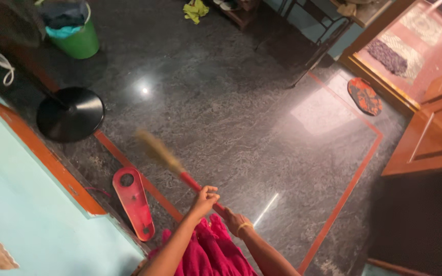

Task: The person sweeps the floor using a broom, moving dust and debris across the room, around furniture, and under a fan before gathering it with a dustpan.

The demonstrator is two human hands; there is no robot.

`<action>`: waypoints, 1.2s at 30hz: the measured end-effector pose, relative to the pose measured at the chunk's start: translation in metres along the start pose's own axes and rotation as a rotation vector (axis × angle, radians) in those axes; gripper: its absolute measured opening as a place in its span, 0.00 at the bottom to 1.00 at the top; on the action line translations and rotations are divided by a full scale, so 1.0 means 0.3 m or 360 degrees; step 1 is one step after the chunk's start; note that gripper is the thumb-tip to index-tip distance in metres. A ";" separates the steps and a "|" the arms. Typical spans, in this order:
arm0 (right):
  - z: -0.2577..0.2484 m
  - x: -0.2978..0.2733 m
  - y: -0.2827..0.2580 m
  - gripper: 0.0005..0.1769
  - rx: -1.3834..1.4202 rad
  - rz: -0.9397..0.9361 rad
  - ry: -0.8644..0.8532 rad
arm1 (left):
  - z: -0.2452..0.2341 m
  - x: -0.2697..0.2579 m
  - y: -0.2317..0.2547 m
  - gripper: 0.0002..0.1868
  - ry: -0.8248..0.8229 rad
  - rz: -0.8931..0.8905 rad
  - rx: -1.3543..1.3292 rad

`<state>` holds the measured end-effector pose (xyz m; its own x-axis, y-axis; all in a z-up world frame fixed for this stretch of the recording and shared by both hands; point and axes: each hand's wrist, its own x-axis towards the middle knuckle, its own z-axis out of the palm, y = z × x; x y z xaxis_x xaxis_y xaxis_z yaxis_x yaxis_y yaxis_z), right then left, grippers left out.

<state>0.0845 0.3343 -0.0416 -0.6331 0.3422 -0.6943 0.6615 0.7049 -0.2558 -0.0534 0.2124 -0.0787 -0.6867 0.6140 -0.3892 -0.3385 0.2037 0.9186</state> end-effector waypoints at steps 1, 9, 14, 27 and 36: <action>-0.022 0.017 -0.001 0.28 -0.0113 -0.0189 0.0001 | 0.005 0.009 0.007 0.18 -0.0014 -0.0029 -0.0084; -0.146 0.022 0.104 0.21 -0.0020 -0.0027 0.0023 | -0.100 -0.004 0.026 0.16 0.0091 -0.0225 -0.0176; -0.188 0.065 0.046 0.21 0.0664 0.0564 0.0097 | -0.232 0.002 0.007 0.15 0.0172 -0.0211 -0.0363; -0.213 0.364 -0.445 0.27 -0.0266 -0.0296 -0.0127 | -0.492 0.155 0.123 0.13 0.0286 -0.0079 -0.0319; -0.300 0.425 -0.515 0.21 0.0363 0.0409 -0.0107 | -0.731 0.090 0.275 0.13 0.0471 -0.0233 -0.0263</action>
<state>-0.1347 0.3248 -0.0301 -0.4112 0.4436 -0.7963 0.8735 0.4415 -0.2051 -0.2408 0.0786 -0.0282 -0.7715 0.3356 -0.5406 -0.5296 0.1321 0.8379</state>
